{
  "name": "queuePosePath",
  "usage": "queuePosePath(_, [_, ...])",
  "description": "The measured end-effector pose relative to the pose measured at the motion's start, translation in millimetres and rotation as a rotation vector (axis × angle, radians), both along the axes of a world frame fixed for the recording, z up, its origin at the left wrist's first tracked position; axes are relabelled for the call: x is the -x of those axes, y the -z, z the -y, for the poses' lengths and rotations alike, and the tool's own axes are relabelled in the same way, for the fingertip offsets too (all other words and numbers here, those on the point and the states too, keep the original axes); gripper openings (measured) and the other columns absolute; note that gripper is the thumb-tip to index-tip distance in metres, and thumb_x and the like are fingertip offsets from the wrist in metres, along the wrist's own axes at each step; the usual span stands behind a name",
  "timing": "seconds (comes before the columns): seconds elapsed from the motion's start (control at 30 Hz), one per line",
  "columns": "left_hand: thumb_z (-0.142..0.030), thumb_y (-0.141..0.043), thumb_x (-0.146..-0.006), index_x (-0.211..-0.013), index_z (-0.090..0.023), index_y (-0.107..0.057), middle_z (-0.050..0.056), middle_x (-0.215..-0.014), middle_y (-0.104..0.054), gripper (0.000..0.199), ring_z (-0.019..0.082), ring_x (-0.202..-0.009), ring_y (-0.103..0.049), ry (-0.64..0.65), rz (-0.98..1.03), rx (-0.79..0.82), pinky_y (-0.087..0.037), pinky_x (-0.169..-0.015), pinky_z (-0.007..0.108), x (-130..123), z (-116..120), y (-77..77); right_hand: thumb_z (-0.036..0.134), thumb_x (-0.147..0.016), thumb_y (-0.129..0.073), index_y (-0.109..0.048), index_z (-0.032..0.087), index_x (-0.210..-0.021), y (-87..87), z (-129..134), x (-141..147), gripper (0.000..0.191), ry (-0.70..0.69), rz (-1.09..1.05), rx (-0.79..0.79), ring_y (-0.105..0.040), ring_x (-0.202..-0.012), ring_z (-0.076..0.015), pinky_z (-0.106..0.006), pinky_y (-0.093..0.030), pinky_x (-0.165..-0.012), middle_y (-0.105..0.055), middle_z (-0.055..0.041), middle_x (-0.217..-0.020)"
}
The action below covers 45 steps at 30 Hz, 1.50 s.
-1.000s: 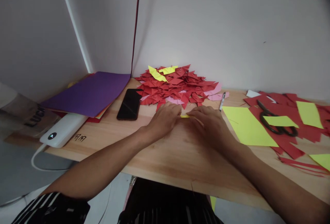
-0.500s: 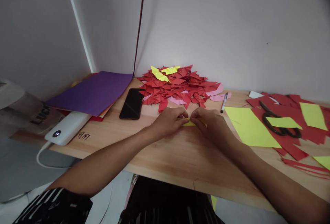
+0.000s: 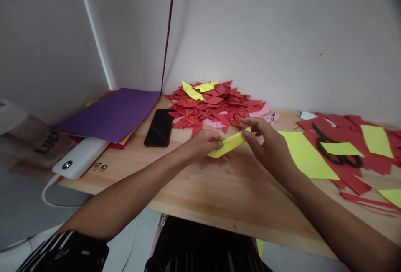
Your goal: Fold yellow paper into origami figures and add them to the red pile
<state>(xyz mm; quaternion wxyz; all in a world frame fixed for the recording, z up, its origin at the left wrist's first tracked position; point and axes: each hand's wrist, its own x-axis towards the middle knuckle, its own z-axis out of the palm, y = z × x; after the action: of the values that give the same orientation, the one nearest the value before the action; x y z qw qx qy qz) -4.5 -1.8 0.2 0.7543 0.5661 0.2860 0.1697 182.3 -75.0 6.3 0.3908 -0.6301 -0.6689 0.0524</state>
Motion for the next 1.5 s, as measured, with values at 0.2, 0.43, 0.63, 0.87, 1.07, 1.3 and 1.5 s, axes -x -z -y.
queuePosePath(0.2, [-0.015,-0.062,-0.076,-0.080,-0.009,-0.067,0.007,-0.070,-0.072,0.009,0.015,-0.064,-0.069,-0.014,0.031,0.083,-0.052,-0.069,0.026,-1.4,1.1,3.0,0.044,-0.084,-0.055,-0.058,0.019,-0.101,8.3,-7.2,-0.7,0.030,0.026,-0.299,0.241,-0.051,-0.058,-0.0144,-0.026,-0.040,-0.051,-0.057,0.0000,-0.070])
queuePosePath(0.43, [-0.018,-0.060,-0.081,-0.079,-0.009,-0.063,0.009,-0.072,-0.072,0.010,0.016,-0.065,-0.069,-0.007,-0.002,0.168,-0.053,-0.067,0.029,-4.1,7.8,-0.8,0.041,-0.079,-0.057,-0.059,0.017,-0.079,6.4,-3.9,8.8,0.024,-0.054,-0.241,0.350,-0.051,-0.057,-0.0143,-0.026,-0.039,-0.050,-0.060,-0.0018,-0.066])
queuePosePath(0.63, [-0.010,-0.057,-0.080,-0.079,-0.008,-0.061,0.008,-0.066,-0.070,0.005,0.017,-0.063,-0.070,0.018,-0.030,0.200,-0.054,-0.067,0.029,-4.2,9.3,-2.7,0.037,-0.084,-0.054,-0.057,0.018,-0.082,7.6,-1.1,11.8,0.019,-0.093,-0.167,0.275,-0.050,-0.057,-0.0132,-0.026,-0.039,-0.051,-0.057,0.0003,-0.065])
queuePosePath(0.87, [-0.007,-0.051,-0.084,-0.081,-0.009,-0.062,0.008,-0.073,-0.071,0.011,0.014,-0.067,-0.070,-0.120,0.048,0.284,-0.053,-0.070,0.026,-4.0,7.3,-5.2,0.027,-0.089,-0.052,-0.044,0.019,-0.135,4.4,3.2,12.2,0.047,-0.126,0.014,-0.148,-0.055,-0.114,-0.0237,-0.038,-0.049,-0.085,-0.054,-0.0146,-0.130])
queuePosePath(1.07, [-0.005,-0.053,-0.081,-0.081,-0.009,-0.060,0.008,-0.075,-0.070,0.008,0.014,-0.068,-0.068,-0.255,0.192,0.274,-0.052,-0.075,0.028,-3.3,1.4,-3.7,0.004,-0.087,-0.041,-0.061,0.020,-0.110,8.9,9.0,18.5,0.034,-0.305,0.232,-0.202,-0.053,-0.116,-0.0223,-0.041,-0.045,-0.096,-0.061,-0.0111,-0.118])
queuePosePath(1.3, [-0.003,-0.055,-0.079,-0.078,-0.008,-0.060,0.007,-0.076,-0.068,0.007,0.012,-0.066,-0.066,-0.303,0.231,0.272,-0.050,-0.072,0.026,-5.7,2.2,-2.9,0.011,-0.085,-0.057,-0.063,0.019,-0.108,15.7,4.7,14.2,0.025,-0.334,0.320,-0.264,-0.056,-0.109,-0.0254,-0.042,-0.044,-0.091,-0.063,-0.0118,-0.113])
queuePosePath(1.5, [-0.004,-0.056,-0.077,-0.072,-0.011,-0.057,0.000,-0.063,-0.061,0.008,0.006,-0.053,-0.055,-0.310,0.240,0.237,-0.048,-0.068,0.022,-8.0,8.3,-3.1,0.016,-0.086,-0.061,-0.071,0.021,-0.096,12.6,6.1,12.1,0.014,-0.280,0.288,-0.301,-0.059,-0.092,-0.0222,-0.037,-0.045,-0.078,-0.065,-0.0086,-0.098])
